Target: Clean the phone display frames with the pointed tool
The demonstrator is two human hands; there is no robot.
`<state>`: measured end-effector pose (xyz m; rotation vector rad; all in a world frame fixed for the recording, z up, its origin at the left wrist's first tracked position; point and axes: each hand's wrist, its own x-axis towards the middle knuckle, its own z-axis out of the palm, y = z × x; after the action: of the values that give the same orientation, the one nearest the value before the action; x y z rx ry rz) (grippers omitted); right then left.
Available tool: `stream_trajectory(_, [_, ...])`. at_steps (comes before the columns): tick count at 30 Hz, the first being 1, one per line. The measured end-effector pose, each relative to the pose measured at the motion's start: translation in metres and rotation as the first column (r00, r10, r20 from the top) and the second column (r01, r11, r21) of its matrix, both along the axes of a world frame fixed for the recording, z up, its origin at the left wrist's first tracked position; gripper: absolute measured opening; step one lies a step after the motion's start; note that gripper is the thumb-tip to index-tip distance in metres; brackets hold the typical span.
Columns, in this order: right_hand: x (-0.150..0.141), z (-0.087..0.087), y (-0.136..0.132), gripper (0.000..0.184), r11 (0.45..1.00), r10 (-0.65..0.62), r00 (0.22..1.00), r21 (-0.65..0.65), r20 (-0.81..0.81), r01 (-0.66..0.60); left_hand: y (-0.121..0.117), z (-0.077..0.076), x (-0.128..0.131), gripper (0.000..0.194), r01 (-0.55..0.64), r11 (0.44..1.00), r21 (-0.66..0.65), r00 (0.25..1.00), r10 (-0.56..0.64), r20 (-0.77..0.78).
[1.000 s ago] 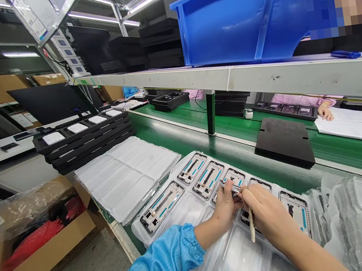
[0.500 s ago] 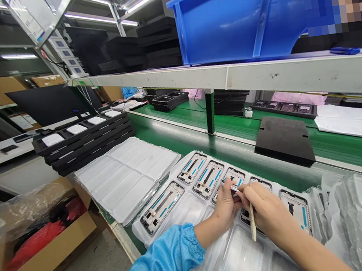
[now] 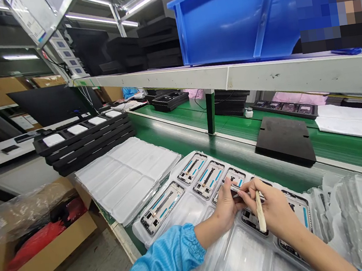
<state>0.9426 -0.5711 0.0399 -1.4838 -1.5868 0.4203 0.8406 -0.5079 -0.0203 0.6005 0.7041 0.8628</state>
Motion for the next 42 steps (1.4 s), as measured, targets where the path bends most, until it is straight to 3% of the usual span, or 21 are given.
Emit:
stream_trajectory(18, [-0.001,0.002,0.002,0.049,0.988,-0.043,0.985,-0.154,-0.167,0.017,-0.001,0.004,-0.002,0.087,0.021,0.998,0.051,1.000,-0.022,0.009])
stream_trajectory(29, [-0.003,-0.003,0.000,0.037,0.997,0.008,0.994,0.070,0.105,-0.016,0.002,-0.002,-0.001,0.078,0.037,0.999,0.008,0.998,-0.037,0.059])
stream_trajectory(35, [-0.001,-0.010,0.000,0.026,0.969,0.006,0.941,0.230,0.337,-0.089,0.001,0.003,-0.003,0.079,0.037,0.999,-0.012,0.996,-0.036,0.077])
stream_trajectory(42, [-0.002,-0.009,0.000,0.023,0.944,-0.041,0.893,0.310,0.448,-0.112,0.000,0.007,-0.003,0.078,0.005,1.000,-0.007,0.997,-0.004,0.078])
